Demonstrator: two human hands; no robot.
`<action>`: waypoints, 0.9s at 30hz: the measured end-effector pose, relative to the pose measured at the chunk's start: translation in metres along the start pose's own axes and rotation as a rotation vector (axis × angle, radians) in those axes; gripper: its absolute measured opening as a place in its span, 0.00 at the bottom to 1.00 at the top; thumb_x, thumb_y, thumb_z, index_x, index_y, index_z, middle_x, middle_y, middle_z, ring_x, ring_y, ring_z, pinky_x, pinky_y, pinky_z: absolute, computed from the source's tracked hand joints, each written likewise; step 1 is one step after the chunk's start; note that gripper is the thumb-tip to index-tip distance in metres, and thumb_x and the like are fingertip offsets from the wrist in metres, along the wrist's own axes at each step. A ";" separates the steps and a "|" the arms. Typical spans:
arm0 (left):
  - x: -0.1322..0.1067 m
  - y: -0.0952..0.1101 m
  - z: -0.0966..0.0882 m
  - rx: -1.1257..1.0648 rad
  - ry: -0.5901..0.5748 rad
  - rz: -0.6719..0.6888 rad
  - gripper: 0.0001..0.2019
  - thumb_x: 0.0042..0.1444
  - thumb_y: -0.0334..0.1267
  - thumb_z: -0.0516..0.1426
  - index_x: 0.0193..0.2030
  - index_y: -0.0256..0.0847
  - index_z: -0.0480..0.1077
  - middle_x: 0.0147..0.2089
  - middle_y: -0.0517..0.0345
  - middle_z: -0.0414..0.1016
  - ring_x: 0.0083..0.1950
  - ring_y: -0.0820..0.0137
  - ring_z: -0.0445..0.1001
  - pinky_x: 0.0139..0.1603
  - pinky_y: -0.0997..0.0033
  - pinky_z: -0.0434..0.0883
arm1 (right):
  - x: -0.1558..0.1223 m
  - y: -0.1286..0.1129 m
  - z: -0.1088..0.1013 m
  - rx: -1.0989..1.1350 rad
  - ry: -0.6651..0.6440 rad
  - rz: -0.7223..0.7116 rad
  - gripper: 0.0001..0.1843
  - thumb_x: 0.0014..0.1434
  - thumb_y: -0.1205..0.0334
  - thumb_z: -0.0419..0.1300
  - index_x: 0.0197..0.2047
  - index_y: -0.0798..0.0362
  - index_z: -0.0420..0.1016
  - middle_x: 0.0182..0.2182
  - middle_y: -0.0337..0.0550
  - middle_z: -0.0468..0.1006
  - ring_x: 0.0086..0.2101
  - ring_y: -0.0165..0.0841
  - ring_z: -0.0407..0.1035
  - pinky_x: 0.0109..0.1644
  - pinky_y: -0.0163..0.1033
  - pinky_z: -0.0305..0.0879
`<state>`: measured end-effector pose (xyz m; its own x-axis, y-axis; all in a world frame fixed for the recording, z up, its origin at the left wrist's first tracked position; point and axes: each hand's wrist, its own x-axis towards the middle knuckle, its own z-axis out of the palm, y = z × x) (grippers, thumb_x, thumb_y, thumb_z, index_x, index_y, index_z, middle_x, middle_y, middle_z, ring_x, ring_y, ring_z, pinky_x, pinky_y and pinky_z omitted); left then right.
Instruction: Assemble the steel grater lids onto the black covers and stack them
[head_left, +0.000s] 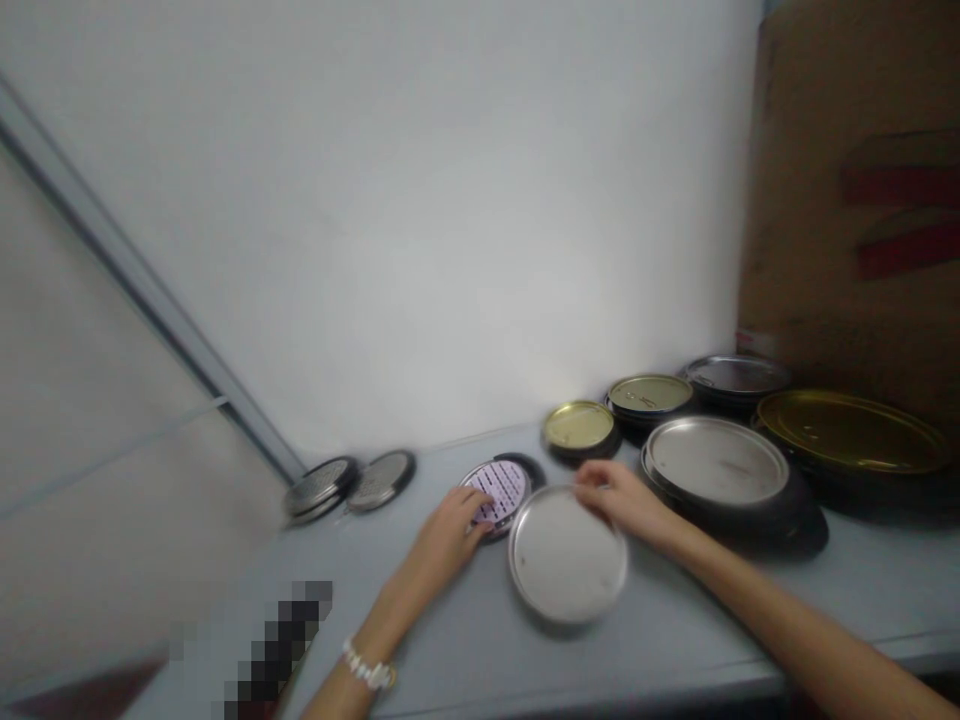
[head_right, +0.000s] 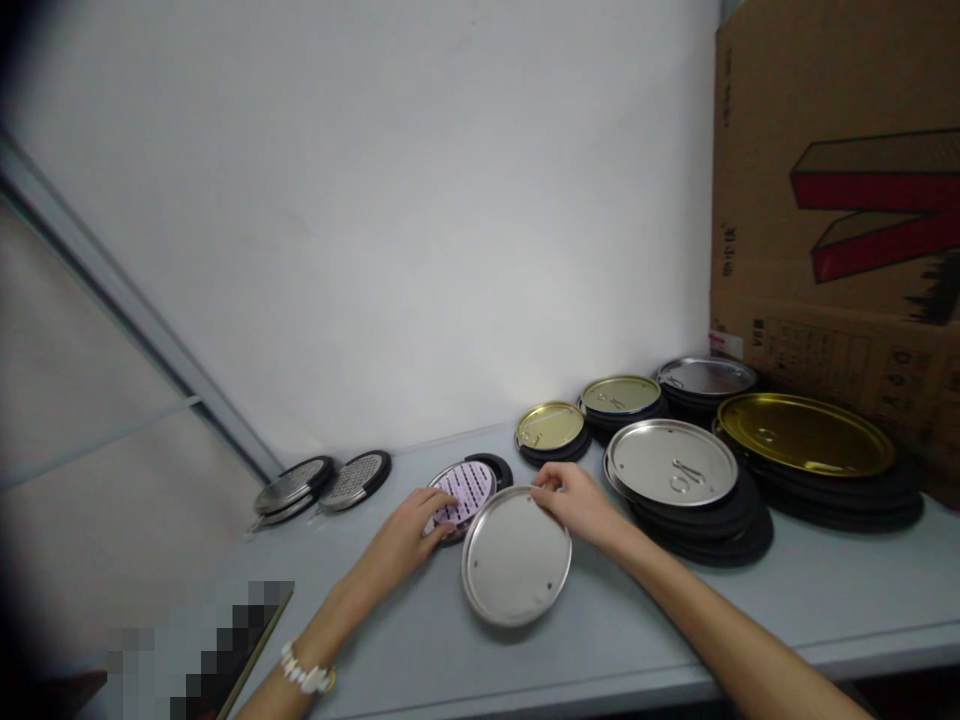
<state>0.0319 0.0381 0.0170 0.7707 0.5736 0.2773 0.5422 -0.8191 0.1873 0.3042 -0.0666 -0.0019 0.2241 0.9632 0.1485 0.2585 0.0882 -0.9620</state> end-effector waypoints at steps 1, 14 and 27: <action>0.001 0.000 -0.001 -0.008 -0.008 0.006 0.13 0.59 0.28 0.60 0.50 0.41 0.74 0.52 0.50 0.76 0.55 0.61 0.72 0.59 0.55 0.70 | -0.001 -0.001 0.001 0.020 -0.025 0.025 0.05 0.51 0.62 0.63 0.29 0.54 0.75 0.23 0.39 0.75 0.24 0.31 0.67 0.27 0.34 0.61; -0.001 0.003 -0.036 -0.046 -0.017 0.001 0.10 0.63 0.35 0.57 0.50 0.39 0.74 0.50 0.48 0.77 0.52 0.61 0.74 0.56 0.58 0.72 | -0.001 0.006 0.008 0.003 -0.115 0.076 0.05 0.51 0.63 0.64 0.29 0.56 0.75 0.22 0.37 0.73 0.24 0.29 0.65 0.27 0.33 0.58; -0.035 0.108 -0.028 -0.086 -0.180 0.174 0.18 0.62 0.28 0.58 0.57 0.47 0.72 0.53 0.53 0.73 0.55 0.62 0.71 0.57 0.60 0.73 | 0.000 0.009 0.012 0.142 -0.182 0.015 0.20 0.58 0.45 0.62 0.33 0.56 0.76 0.26 0.38 0.74 0.28 0.31 0.66 0.30 0.34 0.60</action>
<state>0.0541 -0.0705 0.0544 0.9012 0.4096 0.1417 0.3718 -0.8986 0.2330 0.2953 -0.0631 -0.0132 0.0503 0.9934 0.1028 0.1185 0.0962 -0.9883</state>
